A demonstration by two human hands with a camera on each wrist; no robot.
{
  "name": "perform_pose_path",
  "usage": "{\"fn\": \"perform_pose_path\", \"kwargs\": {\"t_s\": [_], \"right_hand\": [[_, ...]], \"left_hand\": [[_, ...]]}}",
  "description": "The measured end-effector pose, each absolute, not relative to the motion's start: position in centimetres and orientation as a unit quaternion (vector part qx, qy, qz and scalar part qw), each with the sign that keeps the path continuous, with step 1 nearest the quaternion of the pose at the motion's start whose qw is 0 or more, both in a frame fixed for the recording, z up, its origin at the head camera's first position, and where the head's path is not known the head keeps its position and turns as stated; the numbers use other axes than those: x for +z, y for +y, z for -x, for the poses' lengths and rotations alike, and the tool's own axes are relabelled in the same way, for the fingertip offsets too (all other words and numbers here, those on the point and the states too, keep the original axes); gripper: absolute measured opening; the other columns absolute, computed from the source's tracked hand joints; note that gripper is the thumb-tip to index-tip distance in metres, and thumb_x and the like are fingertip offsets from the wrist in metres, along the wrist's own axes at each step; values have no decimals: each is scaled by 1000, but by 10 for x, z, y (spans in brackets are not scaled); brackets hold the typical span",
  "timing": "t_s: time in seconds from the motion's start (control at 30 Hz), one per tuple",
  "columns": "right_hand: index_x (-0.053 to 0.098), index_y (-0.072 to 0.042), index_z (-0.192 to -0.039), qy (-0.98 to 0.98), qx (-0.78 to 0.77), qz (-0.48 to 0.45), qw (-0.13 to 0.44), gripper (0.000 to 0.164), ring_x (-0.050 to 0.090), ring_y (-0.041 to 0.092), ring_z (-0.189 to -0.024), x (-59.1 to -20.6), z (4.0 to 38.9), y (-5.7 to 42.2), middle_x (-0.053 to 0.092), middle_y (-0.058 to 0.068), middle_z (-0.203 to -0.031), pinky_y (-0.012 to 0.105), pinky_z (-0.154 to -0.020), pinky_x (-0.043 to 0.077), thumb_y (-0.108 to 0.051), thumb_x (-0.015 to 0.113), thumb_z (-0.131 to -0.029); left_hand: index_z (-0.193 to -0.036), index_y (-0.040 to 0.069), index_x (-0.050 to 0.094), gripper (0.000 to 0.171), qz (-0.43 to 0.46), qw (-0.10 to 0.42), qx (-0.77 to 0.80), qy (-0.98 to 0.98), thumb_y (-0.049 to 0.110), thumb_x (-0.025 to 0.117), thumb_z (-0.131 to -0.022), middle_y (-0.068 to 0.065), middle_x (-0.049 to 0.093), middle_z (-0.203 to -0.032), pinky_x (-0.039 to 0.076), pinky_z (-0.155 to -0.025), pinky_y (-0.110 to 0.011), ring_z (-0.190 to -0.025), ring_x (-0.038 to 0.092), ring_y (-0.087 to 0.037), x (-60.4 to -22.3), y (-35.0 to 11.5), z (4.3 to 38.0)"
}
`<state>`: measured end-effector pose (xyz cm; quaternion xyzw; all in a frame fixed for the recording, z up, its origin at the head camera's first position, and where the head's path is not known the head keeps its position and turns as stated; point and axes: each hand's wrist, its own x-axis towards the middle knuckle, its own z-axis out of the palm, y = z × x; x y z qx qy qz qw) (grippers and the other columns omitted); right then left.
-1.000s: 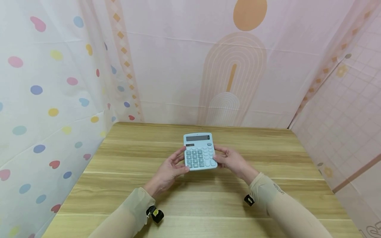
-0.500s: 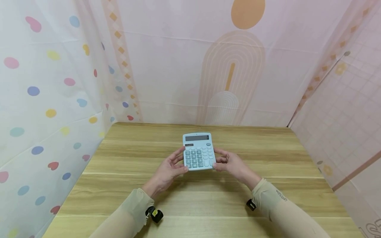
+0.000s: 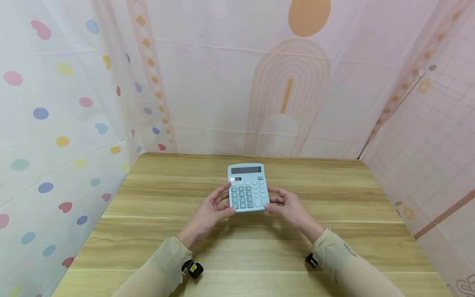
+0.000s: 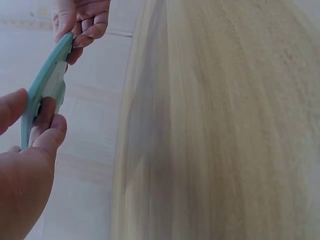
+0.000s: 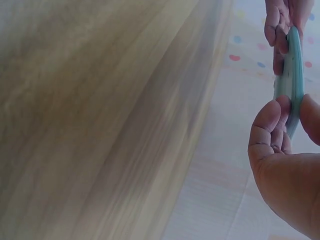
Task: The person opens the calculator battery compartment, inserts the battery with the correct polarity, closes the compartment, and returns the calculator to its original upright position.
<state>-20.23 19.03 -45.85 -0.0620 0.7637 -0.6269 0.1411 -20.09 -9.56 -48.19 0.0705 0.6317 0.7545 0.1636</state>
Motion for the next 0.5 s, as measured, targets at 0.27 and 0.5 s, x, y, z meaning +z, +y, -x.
{"fn": "perform_pose_path", "kwargs": {"t_s": [0.27,0.5], "right_hand": [[44,1,-159,759,-636,59,126,69,76,16,-98,-461,199,188,75,28,-125,26,-86,64,5,73,-96],[34,-5,-165,792,-585,133,111,81,76,20,-97,-460,197,194,77,28,-119,22,-83,61,3,74,-96]], "left_hand": [[-168,12,33,88,-80,151,750,639,-14,70,-92,-25,41,-167,61,-96,-25,-113,71,-16,-481,-95,199],[-168,13,33,89,-91,159,738,650,-14,71,-91,-23,41,-168,61,-97,-26,-114,70,-17,-480,-98,197]]}}
